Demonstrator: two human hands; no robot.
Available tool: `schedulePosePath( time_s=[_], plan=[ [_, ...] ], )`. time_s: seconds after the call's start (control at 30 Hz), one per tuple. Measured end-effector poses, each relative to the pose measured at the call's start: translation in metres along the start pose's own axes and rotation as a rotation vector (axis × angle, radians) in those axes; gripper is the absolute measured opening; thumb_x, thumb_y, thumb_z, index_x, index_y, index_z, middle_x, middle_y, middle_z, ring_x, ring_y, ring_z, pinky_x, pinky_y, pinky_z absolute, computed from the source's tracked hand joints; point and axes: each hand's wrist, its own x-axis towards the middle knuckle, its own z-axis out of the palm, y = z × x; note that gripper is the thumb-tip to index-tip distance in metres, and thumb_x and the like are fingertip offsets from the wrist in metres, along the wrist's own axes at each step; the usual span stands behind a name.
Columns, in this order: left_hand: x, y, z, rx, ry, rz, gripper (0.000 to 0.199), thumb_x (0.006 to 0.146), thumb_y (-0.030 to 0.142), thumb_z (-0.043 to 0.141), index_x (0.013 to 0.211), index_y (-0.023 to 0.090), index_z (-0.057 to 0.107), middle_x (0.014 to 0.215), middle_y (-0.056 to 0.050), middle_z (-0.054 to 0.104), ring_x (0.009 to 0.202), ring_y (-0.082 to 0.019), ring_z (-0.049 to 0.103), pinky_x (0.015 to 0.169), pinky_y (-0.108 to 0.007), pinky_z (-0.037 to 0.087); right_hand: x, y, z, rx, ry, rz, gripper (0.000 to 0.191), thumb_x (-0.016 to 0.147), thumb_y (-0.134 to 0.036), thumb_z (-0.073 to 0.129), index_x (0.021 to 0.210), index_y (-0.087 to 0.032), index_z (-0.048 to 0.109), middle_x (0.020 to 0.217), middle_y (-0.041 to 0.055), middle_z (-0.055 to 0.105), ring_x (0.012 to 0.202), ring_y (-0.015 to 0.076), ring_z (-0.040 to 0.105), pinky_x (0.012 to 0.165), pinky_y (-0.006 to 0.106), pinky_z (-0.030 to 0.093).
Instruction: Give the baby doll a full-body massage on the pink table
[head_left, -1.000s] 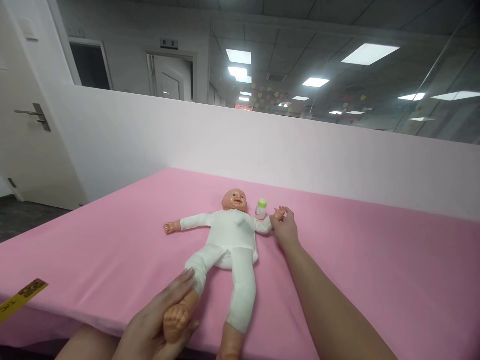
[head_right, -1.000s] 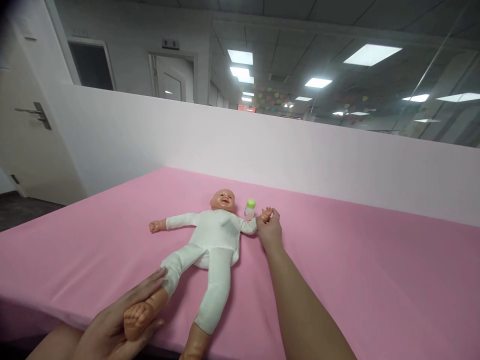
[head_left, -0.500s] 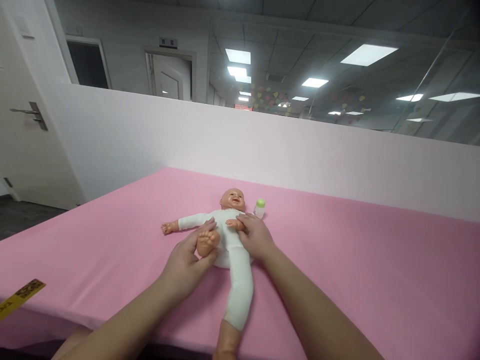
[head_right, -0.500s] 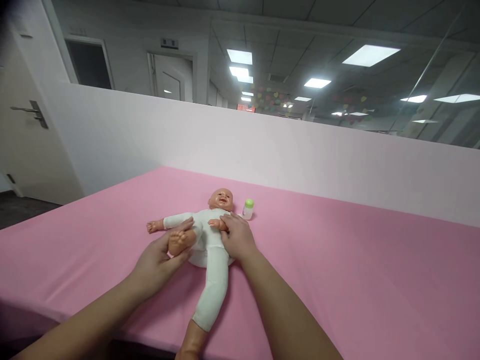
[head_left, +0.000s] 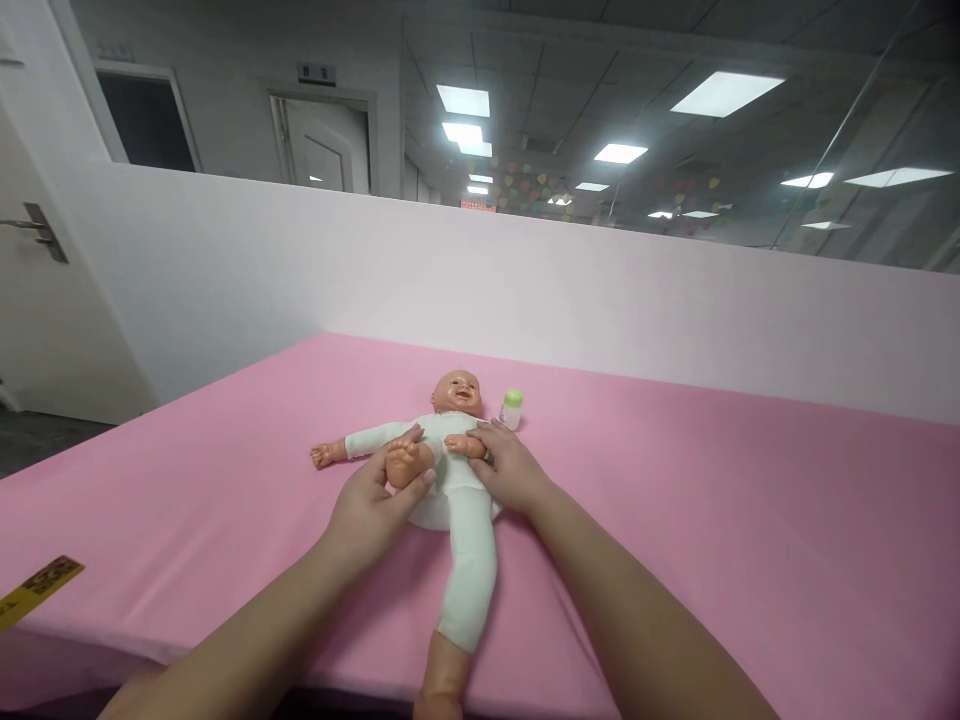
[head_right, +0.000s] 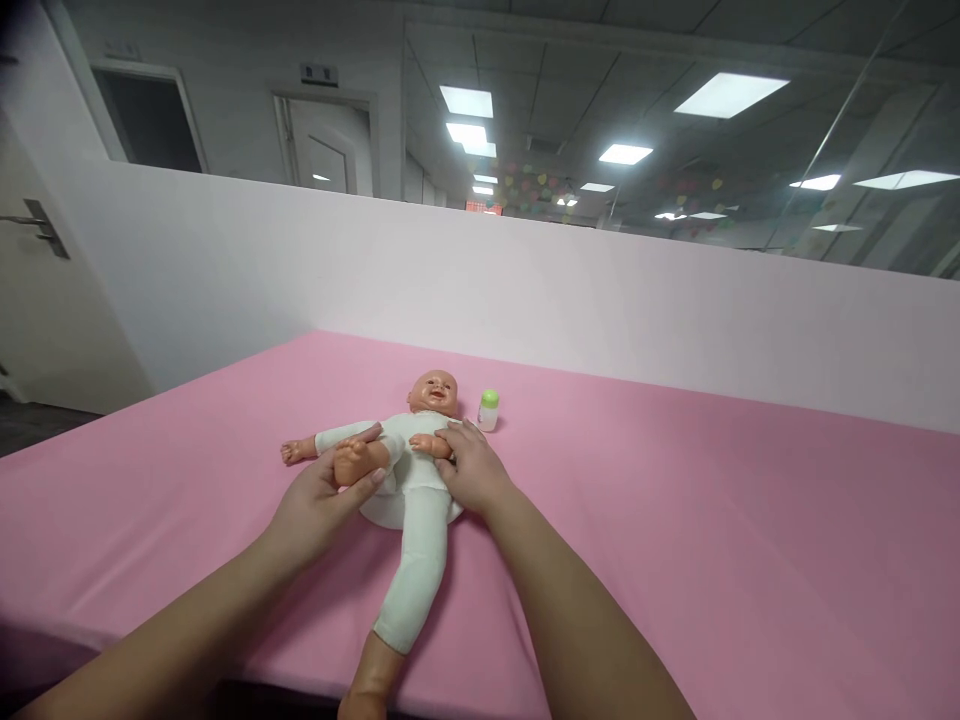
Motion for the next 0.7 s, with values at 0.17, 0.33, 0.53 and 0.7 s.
schedulePosePath(
  time_s=[0.17,0.33,0.53,0.7],
  plan=[
    [-0.056,-0.006,-0.014,0.106,0.081,0.103,0.080,0.087,0.059,0.070,0.154,0.018,0.054,0.153,-0.010,0.048,0.147,-0.021,0.051,0.126,-0.032,0.048,-0.002,0.012,-0.007,0.136,0.133,0.122,0.037,0.095,-0.028,0.064,0.132,-0.029,0.067,0.126,0.0026,0.071,0.116,0.0241,0.065,0.103,0.041,0.051],
    [-0.103,-0.021,-0.032,0.211,0.114,0.157,0.071,0.084,0.055,0.074,0.146,0.021,0.063,0.147,-0.006,0.056,0.138,-0.019,0.059,0.116,-0.027,0.056,-0.002,0.052,-0.018,0.099,0.327,0.539,0.035,0.093,-0.046,0.066,0.120,-0.022,0.066,0.108,0.0073,0.075,0.096,0.0275,0.071,0.090,0.042,0.056],
    [-0.124,-0.034,-0.045,0.291,0.165,0.212,0.066,0.078,0.057,0.079,0.136,0.026,0.070,0.137,-0.002,0.063,0.125,-0.019,0.067,0.104,-0.022,0.062,-0.005,0.095,-0.025,0.632,0.400,0.901,0.066,0.089,-0.035,0.072,0.149,-0.023,0.047,0.138,0.0144,0.066,0.108,0.0257,0.074,0.084,0.038,0.065],
    [-0.132,-0.042,-0.043,0.317,0.161,0.236,0.061,0.077,0.051,0.081,0.132,0.024,0.072,0.133,-0.002,0.065,0.121,-0.017,0.069,0.100,-0.019,0.063,-0.005,0.105,-0.029,0.832,0.326,0.986,0.053,0.088,-0.027,0.074,0.136,-0.014,0.055,0.116,0.0154,0.075,0.097,0.0246,0.078,0.080,0.037,0.067]
  ],
)
